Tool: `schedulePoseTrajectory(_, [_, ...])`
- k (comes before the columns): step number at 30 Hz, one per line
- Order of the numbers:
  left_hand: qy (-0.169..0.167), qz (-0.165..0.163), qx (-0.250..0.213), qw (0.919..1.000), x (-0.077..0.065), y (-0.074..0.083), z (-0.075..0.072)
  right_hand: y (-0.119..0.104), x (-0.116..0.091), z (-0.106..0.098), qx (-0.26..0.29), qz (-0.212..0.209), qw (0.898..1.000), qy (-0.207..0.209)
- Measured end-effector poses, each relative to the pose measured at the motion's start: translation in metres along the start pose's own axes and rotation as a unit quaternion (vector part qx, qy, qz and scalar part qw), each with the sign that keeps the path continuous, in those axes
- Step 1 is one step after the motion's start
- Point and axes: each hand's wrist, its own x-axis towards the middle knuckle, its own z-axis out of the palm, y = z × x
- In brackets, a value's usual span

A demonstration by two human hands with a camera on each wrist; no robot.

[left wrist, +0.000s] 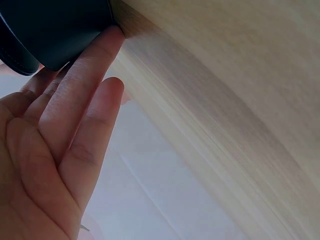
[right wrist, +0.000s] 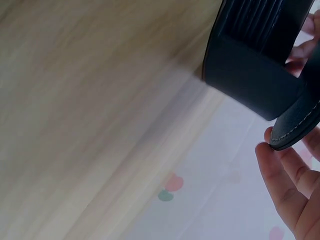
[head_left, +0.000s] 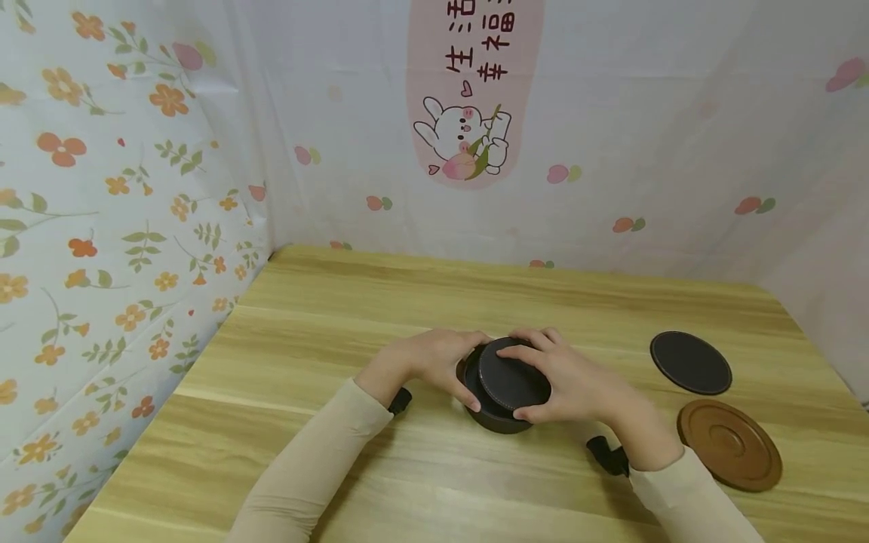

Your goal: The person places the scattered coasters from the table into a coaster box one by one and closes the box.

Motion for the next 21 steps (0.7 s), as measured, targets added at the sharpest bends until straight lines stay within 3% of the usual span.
schedulePoseTrajectory(21, [0.007, 0.006, -0.005, 0.9999, 0.0002, -0.0022, 0.0031, -0.0083, 0.0049, 0.0092, 0.010, -0.013, 1.000, -0.014])
